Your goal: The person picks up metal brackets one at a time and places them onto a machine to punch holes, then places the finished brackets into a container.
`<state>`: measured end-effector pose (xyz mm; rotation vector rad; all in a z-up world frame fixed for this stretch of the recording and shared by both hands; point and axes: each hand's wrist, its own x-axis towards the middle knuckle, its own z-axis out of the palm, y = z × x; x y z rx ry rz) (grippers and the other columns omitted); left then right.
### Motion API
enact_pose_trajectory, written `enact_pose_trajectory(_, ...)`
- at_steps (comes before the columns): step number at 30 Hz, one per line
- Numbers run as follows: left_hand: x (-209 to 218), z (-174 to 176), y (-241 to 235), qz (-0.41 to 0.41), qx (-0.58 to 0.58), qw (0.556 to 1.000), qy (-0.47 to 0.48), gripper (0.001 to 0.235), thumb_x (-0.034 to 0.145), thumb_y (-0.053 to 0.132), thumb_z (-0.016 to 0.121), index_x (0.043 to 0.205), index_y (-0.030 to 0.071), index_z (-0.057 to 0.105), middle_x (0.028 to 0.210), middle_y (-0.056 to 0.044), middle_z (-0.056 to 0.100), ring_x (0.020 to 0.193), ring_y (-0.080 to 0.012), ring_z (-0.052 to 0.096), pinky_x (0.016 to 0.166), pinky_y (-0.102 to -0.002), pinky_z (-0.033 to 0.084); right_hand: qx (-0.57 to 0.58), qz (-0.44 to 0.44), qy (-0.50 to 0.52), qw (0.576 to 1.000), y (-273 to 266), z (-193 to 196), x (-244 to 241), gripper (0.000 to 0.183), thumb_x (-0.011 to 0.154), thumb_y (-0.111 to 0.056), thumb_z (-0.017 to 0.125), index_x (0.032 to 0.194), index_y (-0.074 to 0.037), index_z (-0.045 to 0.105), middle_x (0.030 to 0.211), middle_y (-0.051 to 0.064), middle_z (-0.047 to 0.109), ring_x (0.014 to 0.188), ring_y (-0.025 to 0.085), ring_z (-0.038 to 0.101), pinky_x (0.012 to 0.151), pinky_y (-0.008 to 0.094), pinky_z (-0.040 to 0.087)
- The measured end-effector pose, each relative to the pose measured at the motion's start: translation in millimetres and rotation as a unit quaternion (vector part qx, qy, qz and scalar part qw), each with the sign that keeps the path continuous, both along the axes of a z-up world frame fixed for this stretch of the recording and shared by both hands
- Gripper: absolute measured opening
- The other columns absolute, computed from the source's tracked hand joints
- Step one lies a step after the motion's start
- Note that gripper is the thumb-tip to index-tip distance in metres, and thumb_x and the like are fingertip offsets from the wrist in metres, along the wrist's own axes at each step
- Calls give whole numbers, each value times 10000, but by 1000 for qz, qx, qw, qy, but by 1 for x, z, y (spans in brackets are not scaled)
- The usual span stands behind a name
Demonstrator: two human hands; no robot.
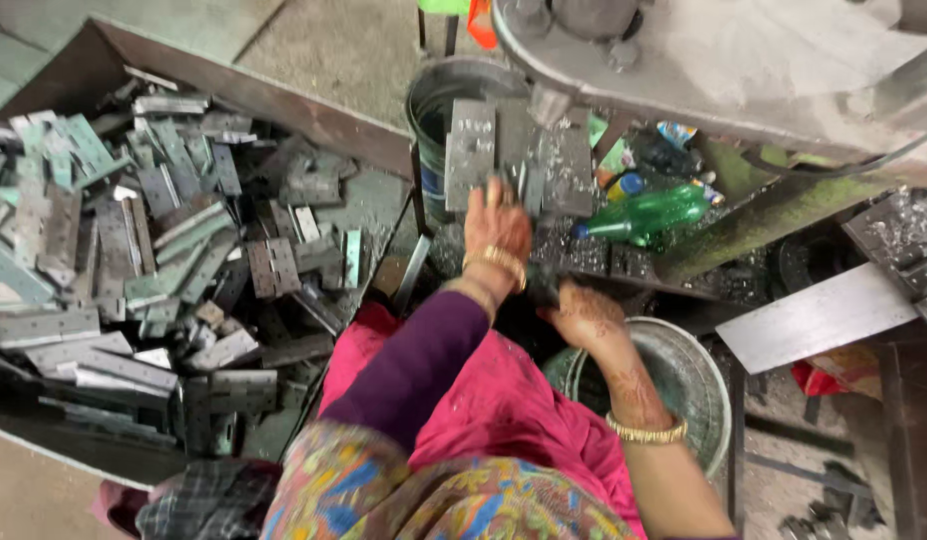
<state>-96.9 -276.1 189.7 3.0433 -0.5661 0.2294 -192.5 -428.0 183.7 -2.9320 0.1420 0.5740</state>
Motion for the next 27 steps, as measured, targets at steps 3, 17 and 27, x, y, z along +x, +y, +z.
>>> enact_pose_trajectory(3,29,23,-15,35,46,998,37,279,960,278,583,1061,155,811,1224,-46,731,1450,-313,355,1032,-465,307,-23,17,-8,1000,-6,4,8,532,903,-504,660,1211,-71,637,1185,227,695,1110,423,664,934,525,519)
enact_pose_trajectory(17,38,16,1,29,32,999,23,307,972,286,571,1181,156,755,1421,-78,592,1398,-287,378,1034,-441,323,27,6,-91,995,-47,-94,-13,431,942,-475,669,1044,-57,643,1000,244,731,966,444,694,823,535,533)
enact_pose_trajectory(27,48,22,5,16,22,997,71,308,1111,264,505,1187,153,782,1311,-68,727,1531,-302,328,1100,-458,304,84,14,-127,988,-71,-159,-37,478,924,-501,664,1045,-41,619,972,243,701,946,459,667,803,543,524)
